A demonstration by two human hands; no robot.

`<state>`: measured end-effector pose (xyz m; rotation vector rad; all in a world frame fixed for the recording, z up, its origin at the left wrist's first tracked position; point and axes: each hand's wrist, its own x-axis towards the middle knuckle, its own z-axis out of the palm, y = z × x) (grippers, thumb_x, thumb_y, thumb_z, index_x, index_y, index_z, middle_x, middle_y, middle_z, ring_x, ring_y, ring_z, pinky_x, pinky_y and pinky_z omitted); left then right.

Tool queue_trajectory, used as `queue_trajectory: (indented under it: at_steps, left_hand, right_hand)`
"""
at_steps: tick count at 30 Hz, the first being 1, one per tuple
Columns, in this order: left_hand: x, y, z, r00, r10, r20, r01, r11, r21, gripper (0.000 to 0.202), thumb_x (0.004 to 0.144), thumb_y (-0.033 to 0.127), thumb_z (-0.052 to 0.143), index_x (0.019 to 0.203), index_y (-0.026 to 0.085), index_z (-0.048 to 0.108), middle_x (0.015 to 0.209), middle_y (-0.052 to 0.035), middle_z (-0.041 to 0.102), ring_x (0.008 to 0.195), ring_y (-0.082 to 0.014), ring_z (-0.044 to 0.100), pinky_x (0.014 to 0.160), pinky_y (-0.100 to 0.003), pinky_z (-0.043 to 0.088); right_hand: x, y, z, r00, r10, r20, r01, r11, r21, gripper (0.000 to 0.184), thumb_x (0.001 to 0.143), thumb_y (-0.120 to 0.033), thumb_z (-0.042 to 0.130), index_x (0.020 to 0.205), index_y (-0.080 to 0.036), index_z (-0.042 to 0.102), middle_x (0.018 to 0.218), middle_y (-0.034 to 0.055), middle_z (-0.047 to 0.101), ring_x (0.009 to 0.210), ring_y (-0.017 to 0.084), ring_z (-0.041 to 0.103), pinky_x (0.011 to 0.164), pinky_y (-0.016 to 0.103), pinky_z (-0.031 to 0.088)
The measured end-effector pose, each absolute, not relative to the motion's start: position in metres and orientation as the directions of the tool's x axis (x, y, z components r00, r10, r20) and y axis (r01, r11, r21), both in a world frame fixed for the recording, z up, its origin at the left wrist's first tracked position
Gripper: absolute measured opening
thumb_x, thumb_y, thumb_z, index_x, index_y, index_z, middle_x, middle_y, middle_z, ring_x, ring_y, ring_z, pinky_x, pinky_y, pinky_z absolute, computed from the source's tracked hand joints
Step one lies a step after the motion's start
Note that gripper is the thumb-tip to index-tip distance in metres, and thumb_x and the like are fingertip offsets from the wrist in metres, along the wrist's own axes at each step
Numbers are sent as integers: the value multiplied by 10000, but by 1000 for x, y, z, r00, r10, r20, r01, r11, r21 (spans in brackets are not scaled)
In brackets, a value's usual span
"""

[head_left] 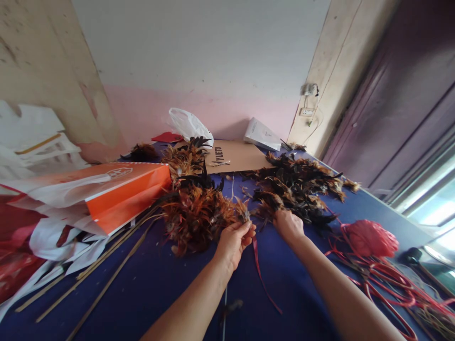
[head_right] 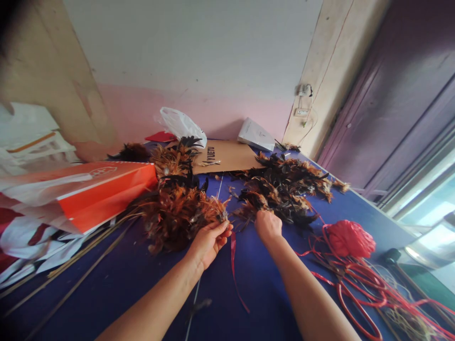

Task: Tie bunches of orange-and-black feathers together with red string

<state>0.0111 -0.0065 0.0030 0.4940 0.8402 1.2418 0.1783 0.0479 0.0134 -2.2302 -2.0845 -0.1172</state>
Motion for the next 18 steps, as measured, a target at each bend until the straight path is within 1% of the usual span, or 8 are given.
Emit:
queue_trajectory:
  at_steps: [2, 5, 8, 10, 13, 15, 17, 18]
  left_hand:
    - [11, -6, 2, 95, 954, -285, -619, 281, 733, 89, 648, 164, 679, 713, 108, 654, 721, -65, 658, 545, -58, 571, 445, -117, 409]
    - [12, -6, 1, 103, 951, -290, -617, 290, 731, 87, 653, 161, 674, 718, 109, 651, 726, -64, 655, 549, -60, 572, 440, -117, 409]
    - [12, -6, 2, 101, 949, -299, -612, 296, 734, 84, 659, 152, 668, 724, 102, 650, 723, -67, 649, 542, -57, 564, 436, -113, 409]
    - [12, -7, 3, 99, 947, -305, -608, 301, 735, 84, 662, 148, 664, 730, 101, 650, 724, -68, 648, 536, -55, 559, 433, -112, 409]
    - [12, -7, 4, 97, 946, -310, -609, 303, 733, 86, 659, 147, 666, 729, 100, 650, 724, -70, 647, 534, -57, 557, 427, -114, 409]
    - [11, -6, 5, 93, 946, -310, -619, 299, 727, 82, 656, 141, 668, 725, 99, 649, 716, -68, 646, 532, -59, 557, 425, -116, 409]
    - [10, -6, 4, 92, 946, -309, -625, 297, 722, 73, 658, 137, 666, 717, 98, 647, 708, -65, 645, 529, -58, 556, 425, -117, 408]
    - [10, -6, 4, 95, 947, -307, -625, 297, 722, 70, 658, 138, 666, 713, 99, 646, 708, -64, 645, 529, -58, 556, 424, -117, 407]
  right_hand:
    - [181, 47, 15, 70, 992, 105, 997, -68, -27, 226, 759, -214, 463, 832, -156, 669, 837, 129, 656, 800, 221, 616, 633, 269, 409]
    - [184, 44, 18, 67, 995, 78, 996, -62, -61, 207, 746, -254, 483, 810, -205, 673, 822, 89, 657, 794, 201, 613, 608, 249, 398]
    - [185, 40, 17, 59, 995, 81, 991, -49, -121, 207, 747, -300, 481, 799, -235, 670, 806, 64, 651, 784, 188, 606, 605, 246, 388]
    - [185, 40, 15, 60, 992, 113, 983, -39, -180, 194, 723, -301, 506, 775, -211, 669, 791, 78, 643, 775, 203, 599, 621, 267, 383]
    - [185, 43, 11, 75, 986, 148, 965, -34, -260, 156, 675, -234, 535, 711, -159, 667, 759, 103, 636, 760, 219, 587, 627, 284, 374]
    - [188, 46, 11, 80, 986, 144, 948, -31, -315, 153, 670, -222, 531, 689, -151, 665, 721, 85, 634, 726, 196, 582, 605, 261, 371]
    - [194, 50, 12, 72, 988, 136, 922, -14, -386, 207, 706, -281, 501, 714, -153, 663, 646, 46, 617, 639, 153, 566, 548, 226, 363]
    - [198, 51, 13, 75, 989, 126, 890, -9, -456, 253, 728, -324, 475, 740, -148, 657, 597, 26, 596, 577, 132, 546, 509, 213, 354]
